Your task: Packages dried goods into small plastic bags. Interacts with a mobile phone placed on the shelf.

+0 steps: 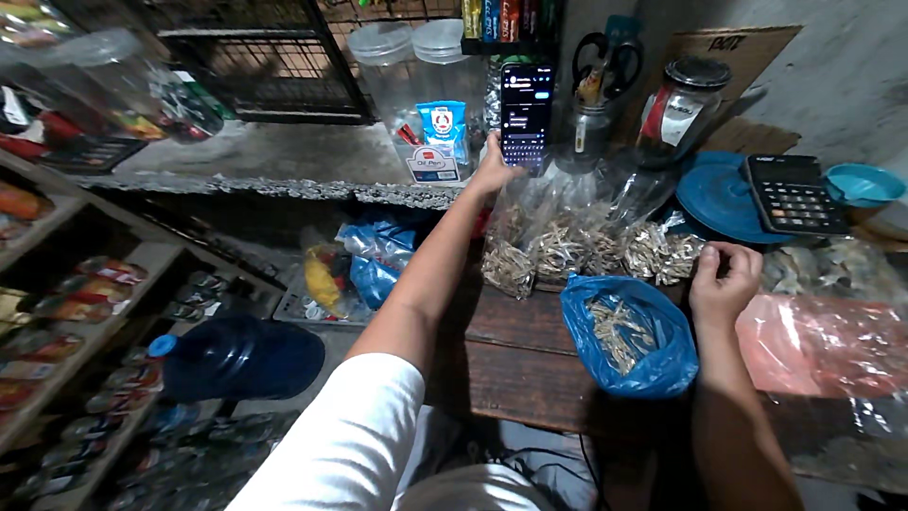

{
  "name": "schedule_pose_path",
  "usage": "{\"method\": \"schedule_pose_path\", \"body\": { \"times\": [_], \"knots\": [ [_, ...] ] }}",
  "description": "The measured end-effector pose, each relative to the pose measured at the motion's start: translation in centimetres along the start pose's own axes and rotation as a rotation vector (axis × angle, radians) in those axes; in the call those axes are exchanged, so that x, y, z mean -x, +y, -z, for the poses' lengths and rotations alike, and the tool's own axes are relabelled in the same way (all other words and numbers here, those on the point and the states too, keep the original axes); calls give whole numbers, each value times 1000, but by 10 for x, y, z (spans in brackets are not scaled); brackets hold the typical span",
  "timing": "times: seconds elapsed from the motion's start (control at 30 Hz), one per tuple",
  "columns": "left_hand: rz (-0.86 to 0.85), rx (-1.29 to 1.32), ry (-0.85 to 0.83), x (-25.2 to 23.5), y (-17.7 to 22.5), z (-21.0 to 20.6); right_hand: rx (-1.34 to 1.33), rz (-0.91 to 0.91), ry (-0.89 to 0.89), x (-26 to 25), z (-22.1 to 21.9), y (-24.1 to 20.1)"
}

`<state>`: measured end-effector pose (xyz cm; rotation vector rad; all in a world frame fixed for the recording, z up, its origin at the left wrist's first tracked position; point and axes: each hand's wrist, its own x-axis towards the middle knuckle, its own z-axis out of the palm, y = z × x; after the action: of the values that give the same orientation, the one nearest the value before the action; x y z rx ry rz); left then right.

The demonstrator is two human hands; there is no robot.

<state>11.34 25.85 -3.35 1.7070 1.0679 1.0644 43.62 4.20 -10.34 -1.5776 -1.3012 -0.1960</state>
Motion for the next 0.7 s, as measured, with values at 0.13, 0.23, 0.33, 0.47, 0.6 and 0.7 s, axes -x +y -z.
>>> {"method": "schedule_pose_path", "body": {
  "times": [0.13,0.23,0.33,0.47,0.6,0.7],
  "knots": [
    [16,-31,39,-2,-3,-3,-2,-6,1,0,0,-1],
    [12,-49,56,-2,-3,-5,-8,-14,0,-1,0,-1],
    [21,-131,77,-2,-1,-6,-6,-17,0,-1,-1,-1],
    [31,-218,151,-3,0,-12,-6,-4,1,-1,0,-2],
    [21,-200,204,-7,-6,-16,-2,1,5,0,-1,-2],
    [62,-224,225,-8,-4,-18,-3,-4,5,0,-1,0]
  ]
}}
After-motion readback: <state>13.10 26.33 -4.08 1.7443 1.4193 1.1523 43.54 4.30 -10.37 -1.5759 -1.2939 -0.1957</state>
